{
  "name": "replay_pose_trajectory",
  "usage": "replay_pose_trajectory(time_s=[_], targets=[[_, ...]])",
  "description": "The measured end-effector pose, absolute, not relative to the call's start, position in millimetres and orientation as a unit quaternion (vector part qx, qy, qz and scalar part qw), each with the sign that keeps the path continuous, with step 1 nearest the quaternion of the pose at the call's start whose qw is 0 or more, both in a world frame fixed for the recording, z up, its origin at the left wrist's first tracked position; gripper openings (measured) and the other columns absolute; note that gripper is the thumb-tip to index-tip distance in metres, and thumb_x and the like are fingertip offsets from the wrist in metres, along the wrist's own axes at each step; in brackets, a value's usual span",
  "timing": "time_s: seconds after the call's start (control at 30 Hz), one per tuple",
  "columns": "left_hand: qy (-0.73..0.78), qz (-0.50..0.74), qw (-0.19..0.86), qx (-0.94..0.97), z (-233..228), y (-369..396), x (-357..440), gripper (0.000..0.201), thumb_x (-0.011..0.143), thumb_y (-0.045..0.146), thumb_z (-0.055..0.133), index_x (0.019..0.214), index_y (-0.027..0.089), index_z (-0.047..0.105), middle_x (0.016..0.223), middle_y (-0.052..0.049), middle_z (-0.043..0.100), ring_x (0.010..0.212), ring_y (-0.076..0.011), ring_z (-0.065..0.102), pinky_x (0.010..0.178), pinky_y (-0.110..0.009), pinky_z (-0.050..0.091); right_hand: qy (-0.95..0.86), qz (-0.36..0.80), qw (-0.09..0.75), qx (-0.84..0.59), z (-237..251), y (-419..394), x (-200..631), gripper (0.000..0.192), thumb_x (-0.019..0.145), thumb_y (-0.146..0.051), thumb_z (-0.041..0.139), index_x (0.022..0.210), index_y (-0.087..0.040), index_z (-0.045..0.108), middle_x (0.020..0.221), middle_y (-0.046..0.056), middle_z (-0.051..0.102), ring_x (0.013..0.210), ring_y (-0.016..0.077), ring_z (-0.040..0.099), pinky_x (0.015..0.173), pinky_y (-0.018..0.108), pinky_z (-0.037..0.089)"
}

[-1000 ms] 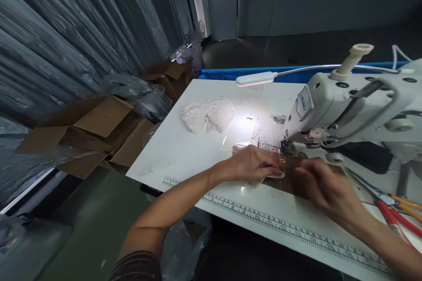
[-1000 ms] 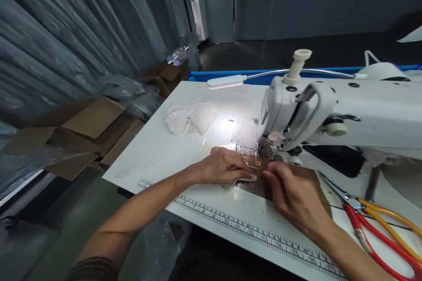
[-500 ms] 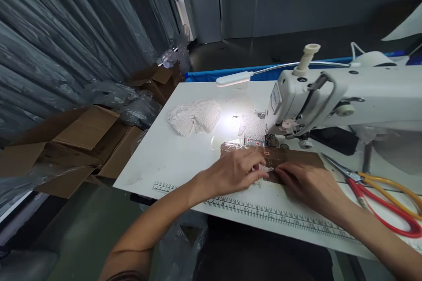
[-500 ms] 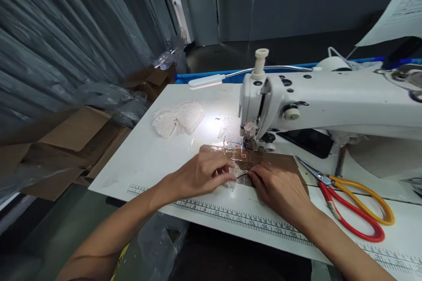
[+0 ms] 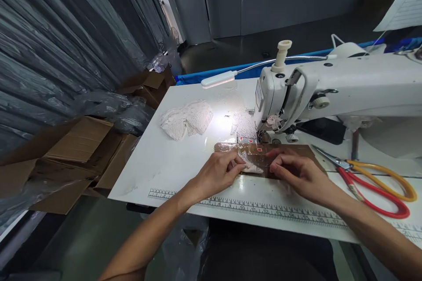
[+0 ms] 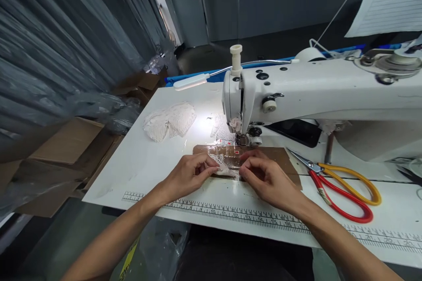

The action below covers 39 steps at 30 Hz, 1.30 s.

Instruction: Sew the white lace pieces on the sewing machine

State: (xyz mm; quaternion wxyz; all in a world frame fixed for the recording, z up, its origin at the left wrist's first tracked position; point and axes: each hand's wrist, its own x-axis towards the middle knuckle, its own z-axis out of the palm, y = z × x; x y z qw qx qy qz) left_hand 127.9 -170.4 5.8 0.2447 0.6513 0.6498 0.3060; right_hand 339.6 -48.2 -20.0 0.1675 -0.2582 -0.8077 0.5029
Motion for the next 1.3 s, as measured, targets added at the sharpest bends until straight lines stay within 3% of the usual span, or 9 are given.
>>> replay_pose_trajectory(time_s=[0.1, 0.2, 0.47, 0.6, 0.73, 0.93, 1.07, 1.13, 1.3], targets=[[0.640, 0.331, 0.253, 0.646, 6.2, -168.8, 132.8, 0.012, 0.093, 0.022, 0.053, 0.102, 0.016, 0.057, 0.082, -0.002, 0.065, 0.067, -0.0124, 0.061, 0.059, -0.024, 0.048, -0.663, 0.688, 0.165, -0.245, -8.3, -58.0, 326.4, 0.035, 0.090, -0.050, 0.054, 0.079, -0.017, 0.063, 0.085, 0.007, 0.062, 0.071, 0.0143, 0.057, 0.061, 0.026, 0.048], [0.601, 0.330, 0.198, 0.700, 4.7, -166.1, 136.8, 0.016, 0.091, 0.022, 0.057, 0.105, 0.016, 0.058, 0.086, -0.004, 0.063, 0.074, -0.0143, 0.061, 0.064, -0.026, 0.050, -0.600, 0.760, 0.159, -0.191, 0.1, -69.2, 314.4, 0.033, 0.094, -0.048, 0.048, 0.086, -0.018, 0.059, 0.071, 0.003, 0.059, 0.064, 0.0120, 0.053, 0.057, 0.024, 0.043], [0.595, 0.216, 0.026, 0.774, 8.6, -173.5, 133.1, 0.027, 0.097, 0.028, 0.047, 0.080, 0.013, 0.062, 0.076, -0.003, 0.057, 0.066, -0.0127, 0.053, 0.055, -0.024, 0.046, -0.806, 0.503, 0.204, -0.237, -9.6, -63.2, 331.1, 0.028, 0.096, -0.043, 0.044, 0.085, -0.020, 0.056, 0.074, 0.002, 0.053, 0.067, 0.0134, 0.049, 0.059, 0.024, 0.040], [0.599, 0.246, 0.066, 0.759, 8.9, -177.9, 128.7, 0.022, 0.097, 0.029, 0.048, 0.093, 0.014, 0.063, 0.084, -0.004, 0.061, 0.073, -0.0133, 0.058, 0.056, -0.023, 0.049, -0.789, 0.491, 0.222, -0.297, -21.1, -52.6, 340.7, 0.028, 0.095, -0.046, 0.047, 0.088, -0.021, 0.055, 0.073, 0.001, 0.052, 0.065, 0.0132, 0.048, 0.055, 0.023, 0.039], [0.612, 0.302, 0.136, 0.718, 7.7, -175.7, 127.6, 0.022, 0.094, 0.027, 0.055, 0.113, 0.016, 0.056, 0.094, -0.005, 0.066, 0.080, -0.0149, 0.064, 0.066, -0.028, 0.055, -0.793, 0.502, 0.240, -0.249, -7.9, -71.4, 326.8, 0.021, 0.097, -0.040, 0.045, 0.093, -0.021, 0.054, 0.075, 0.000, 0.052, 0.067, 0.0125, 0.048, 0.058, 0.022, 0.040], [0.663, 0.321, 0.179, 0.652, 12.5, -177.8, 126.1, 0.014, 0.090, 0.028, 0.061, 0.082, 0.016, 0.062, 0.074, 0.000, 0.067, 0.064, -0.0109, 0.062, 0.057, -0.022, 0.049, -0.884, 0.429, 0.178, -0.061, 14.4, -94.2, 317.5, 0.013, 0.095, -0.027, 0.044, 0.095, -0.020, 0.055, 0.075, 0.002, 0.058, 0.067, 0.0129, 0.052, 0.065, 0.026, 0.043], [0.653, 0.313, 0.183, 0.665, 12.4, -186.0, 126.0, 0.015, 0.089, 0.025, 0.061, 0.078, 0.015, 0.062, 0.068, 0.001, 0.065, 0.057, -0.0090, 0.056, 0.052, -0.020, 0.043, -0.839, 0.392, 0.241, -0.289, -13.2, -72.3, 337.8, 0.018, 0.097, -0.033, 0.041, 0.095, -0.020, 0.054, 0.072, 0.000, 0.060, 0.057, 0.0116, 0.052, 0.053, 0.023, 0.040], [0.641, 0.308, 0.181, 0.679, 10.9, -185.5, 128.2, 0.014, 0.091, 0.024, 0.059, 0.080, 0.015, 0.060, 0.069, 0.001, 0.063, 0.058, -0.0093, 0.056, 0.052, -0.020, 0.041, -0.843, 0.364, 0.242, -0.313, -20.3, -70.8, 341.8, 0.017, 0.097, -0.032, 0.041, 0.095, -0.020, 0.053, 0.068, -0.001, 0.057, 0.053, 0.0108, 0.050, 0.051, 0.023, 0.038], [0.626, 0.288, 0.176, 0.703, 12.8, -176.8, 131.2, 0.013, 0.092, 0.023, 0.055, 0.081, 0.016, 0.056, 0.076, 0.000, 0.062, 0.069, -0.0120, 0.057, 0.060, -0.023, 0.044, -0.889, 0.309, 0.288, -0.180, 2.1, -97.2, 326.7, 0.011, 0.094, -0.017, 0.039, 0.095, -0.020, 0.050, 0.070, -0.001, 0.056, 0.057, 0.0103, 0.051, 0.056, 0.023, 0.039]])
